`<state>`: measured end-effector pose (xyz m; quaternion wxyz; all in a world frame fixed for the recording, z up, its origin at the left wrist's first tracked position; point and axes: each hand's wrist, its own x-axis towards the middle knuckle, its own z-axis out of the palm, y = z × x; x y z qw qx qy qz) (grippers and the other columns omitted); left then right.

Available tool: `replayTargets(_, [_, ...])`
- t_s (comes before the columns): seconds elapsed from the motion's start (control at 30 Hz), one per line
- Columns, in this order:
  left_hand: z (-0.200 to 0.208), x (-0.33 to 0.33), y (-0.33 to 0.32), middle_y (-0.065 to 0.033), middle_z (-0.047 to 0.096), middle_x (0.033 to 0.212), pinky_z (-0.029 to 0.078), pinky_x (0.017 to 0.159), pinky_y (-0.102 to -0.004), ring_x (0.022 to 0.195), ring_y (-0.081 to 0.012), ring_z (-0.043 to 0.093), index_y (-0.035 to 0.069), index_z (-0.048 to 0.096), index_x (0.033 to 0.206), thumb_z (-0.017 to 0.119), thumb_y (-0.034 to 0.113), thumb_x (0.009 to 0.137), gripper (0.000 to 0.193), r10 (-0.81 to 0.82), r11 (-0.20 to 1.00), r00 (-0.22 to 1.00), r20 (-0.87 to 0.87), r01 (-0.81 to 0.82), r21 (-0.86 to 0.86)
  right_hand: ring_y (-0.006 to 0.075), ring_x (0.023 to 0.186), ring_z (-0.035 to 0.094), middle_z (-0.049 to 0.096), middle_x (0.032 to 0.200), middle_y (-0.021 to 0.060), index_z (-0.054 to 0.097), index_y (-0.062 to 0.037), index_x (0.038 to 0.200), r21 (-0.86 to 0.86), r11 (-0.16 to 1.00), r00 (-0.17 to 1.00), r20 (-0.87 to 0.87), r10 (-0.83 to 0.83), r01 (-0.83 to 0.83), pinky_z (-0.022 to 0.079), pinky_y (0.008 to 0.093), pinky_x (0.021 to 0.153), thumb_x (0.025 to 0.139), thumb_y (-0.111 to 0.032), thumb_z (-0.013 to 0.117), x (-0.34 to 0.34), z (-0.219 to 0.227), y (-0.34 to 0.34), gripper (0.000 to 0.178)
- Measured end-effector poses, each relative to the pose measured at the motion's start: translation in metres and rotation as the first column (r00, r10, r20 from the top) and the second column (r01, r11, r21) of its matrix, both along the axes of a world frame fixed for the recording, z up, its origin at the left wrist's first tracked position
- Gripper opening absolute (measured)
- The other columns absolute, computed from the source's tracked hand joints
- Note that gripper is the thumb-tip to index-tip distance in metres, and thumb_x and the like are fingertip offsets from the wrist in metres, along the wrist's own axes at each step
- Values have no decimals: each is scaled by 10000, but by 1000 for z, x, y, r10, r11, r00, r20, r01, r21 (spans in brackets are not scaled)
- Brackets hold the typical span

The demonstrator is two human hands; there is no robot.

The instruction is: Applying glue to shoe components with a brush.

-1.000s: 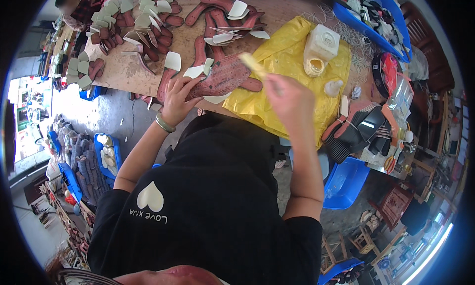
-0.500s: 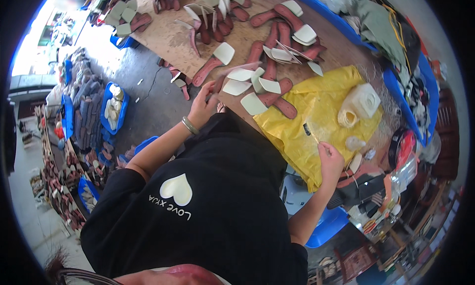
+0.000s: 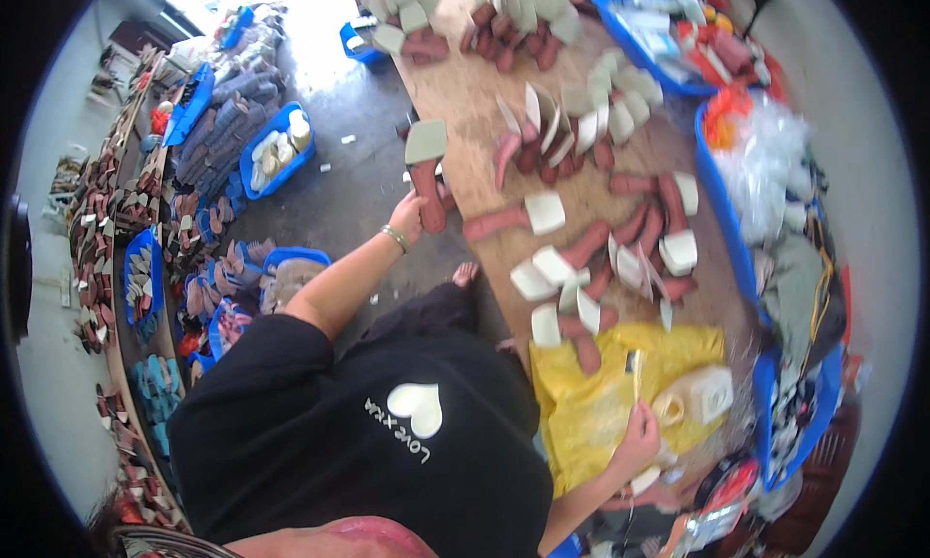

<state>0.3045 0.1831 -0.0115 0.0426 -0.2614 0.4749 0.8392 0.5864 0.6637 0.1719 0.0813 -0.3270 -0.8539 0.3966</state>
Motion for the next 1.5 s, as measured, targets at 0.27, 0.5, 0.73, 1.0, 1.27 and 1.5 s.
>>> replayTargets(0.27, [-20, -205, -120, -120, 594, 1118, 476, 866, -335, 1037, -233, 580, 59, 486, 1161, 562, -131, 715, 491, 211, 749, 968, -136, -249, -614, 118, 829, 574, 659, 926, 64, 652, 68, 1034, -87, 995, 990, -121, -68, 58, 464, 239, 767, 902, -117, 613, -82, 1, -44, 231])
replayTargets(0.5, [-42, -378, -170, -111, 597, 1042, 495, 797, -309, 913, -202, 596, 30, 503, 1139, 535, -111, 761, 404, 277, 736, 953, -123, -293, -611, 149, 864, 571, 658, 966, 81, 645, 60, 1070, 68, 964, 961, -120, -249, 258, 457, 264, 805, 920, -164, 594, -128, 11, -77, 274])
replayTargets(0.73, [-43, -450, -185, -121, 596, 1034, 475, 844, -325, 952, -238, 587, 20, 544, 1114, 501, -116, 745, 396, 198, 712, 973, -117, -225, -665, 177, 886, 574, 646, 1011, 103, 628, 55, 1099, 165, 869, 883, -26, -470, 467, 469, 287, 826, 931, -168, 569, -123, 31, -125, 285])
replayTargets(1.0, [-45, -454, -193, -217, 431, 1188, 378, 986, -465, 1111, -397, 470, 154, 542, 1161, 613, 12, 785, 407, 329, 359, 944, -9, -134, -924, 198, 917, 567, 628, 1057, 115, 609, 51, 1124, 93, 812, 817, -39, -575, 576, 467, 313, 835, 930, -179, 558, -139, 33, -148, 306])
replayTargets(1.27, [-47, -451, -206, -210, 458, 1178, 431, 967, -440, 1120, -395, 501, 198, 508, 1209, 599, 14, 764, 490, 264, 348, 963, 55, -42, -937, 207, 928, 575, 621, 1062, 126, 605, 50, 1121, 1, 812, 810, -69, -583, 584, 484, 322, 822, 932, -185, 551, -124, 28, -128, 307])
replayTargets(1.5, [-54, -432, -201, -214, 435, 1231, 408, 978, -453, 1163, -389, 452, 132, 444, 1269, 633, 72, 758, 548, 234, 335, 960, 152, 67, -940, 185, 897, 578, 632, 1027, 110, 619, 43, 1116, -144, 790, 783, -112, -611, 596, 490, 307, 803, 929, -188, 559, -96, 19, -124, 303])
